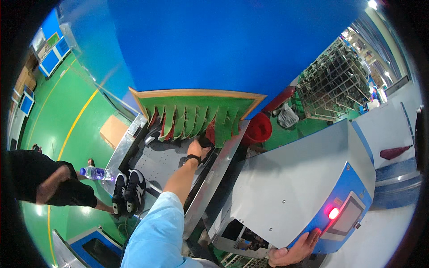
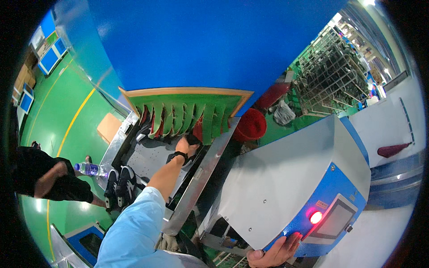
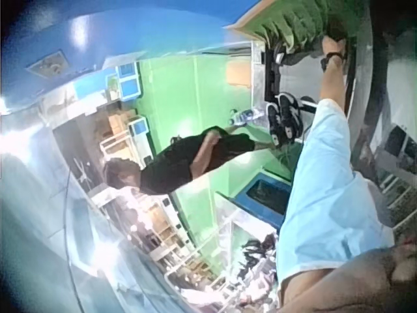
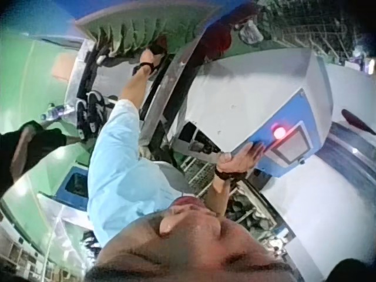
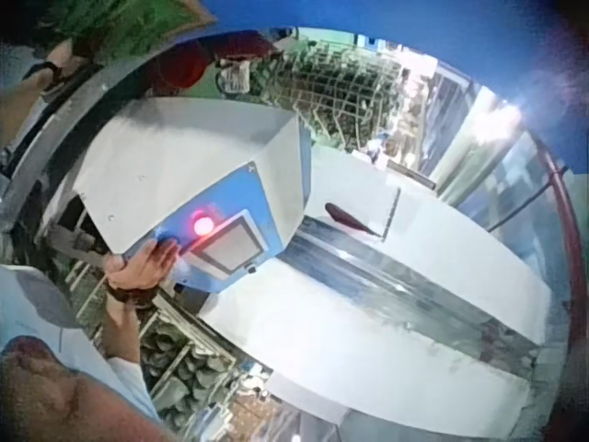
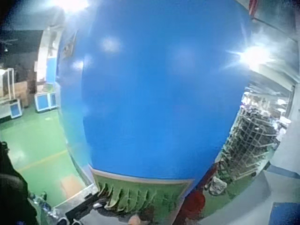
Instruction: Using a machine to shape or set the heel part of the shoe upper onto the last.
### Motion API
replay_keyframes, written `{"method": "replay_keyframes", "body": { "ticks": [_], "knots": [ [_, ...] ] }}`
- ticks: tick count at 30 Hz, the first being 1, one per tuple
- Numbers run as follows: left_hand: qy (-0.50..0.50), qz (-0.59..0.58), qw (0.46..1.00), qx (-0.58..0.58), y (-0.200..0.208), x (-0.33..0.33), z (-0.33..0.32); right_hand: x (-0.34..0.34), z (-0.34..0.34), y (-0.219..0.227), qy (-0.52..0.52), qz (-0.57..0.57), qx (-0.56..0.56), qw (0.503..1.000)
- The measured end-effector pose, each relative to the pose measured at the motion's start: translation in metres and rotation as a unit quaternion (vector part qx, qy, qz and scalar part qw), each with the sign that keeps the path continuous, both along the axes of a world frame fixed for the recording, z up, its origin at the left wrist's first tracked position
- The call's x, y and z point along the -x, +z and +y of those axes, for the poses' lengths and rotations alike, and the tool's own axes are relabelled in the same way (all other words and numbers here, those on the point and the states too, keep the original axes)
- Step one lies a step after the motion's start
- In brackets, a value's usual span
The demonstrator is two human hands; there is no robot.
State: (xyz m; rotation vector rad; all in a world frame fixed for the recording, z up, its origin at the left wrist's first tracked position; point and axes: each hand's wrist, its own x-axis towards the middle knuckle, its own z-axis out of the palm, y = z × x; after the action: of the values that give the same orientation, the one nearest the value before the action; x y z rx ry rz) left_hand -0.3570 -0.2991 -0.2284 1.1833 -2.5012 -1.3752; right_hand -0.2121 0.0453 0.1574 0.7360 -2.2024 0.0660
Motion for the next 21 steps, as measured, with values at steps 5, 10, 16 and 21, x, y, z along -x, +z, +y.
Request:
{"method": "replay_keyframes", "body": {
  "ticks": [5,10,16,21],
  "knots": [
    [0.015,0.048,0.995,-0.085,0.019,-0.053,-0.019,-0.011,0.033,-0.037,-0.067,-0.031,-0.038,0.997],
    [0.086,0.211,0.869,-0.439,0.093,-0.18,-0.015,-0.013,0.018,-0.02,-0.078,-0.081,-0.011,0.994],
    [0.019,0.249,0.763,-0.596,0.184,-0.295,0.088,-0.082,0.029,-0.038,0.152,-0.201,0.207,0.945],
    [-0.321,0.2,0.797,-0.472,0.299,-0.331,0.187,-0.16,0.021,-0.07,0.209,-0.506,0.616,0.566]
  ]
}}
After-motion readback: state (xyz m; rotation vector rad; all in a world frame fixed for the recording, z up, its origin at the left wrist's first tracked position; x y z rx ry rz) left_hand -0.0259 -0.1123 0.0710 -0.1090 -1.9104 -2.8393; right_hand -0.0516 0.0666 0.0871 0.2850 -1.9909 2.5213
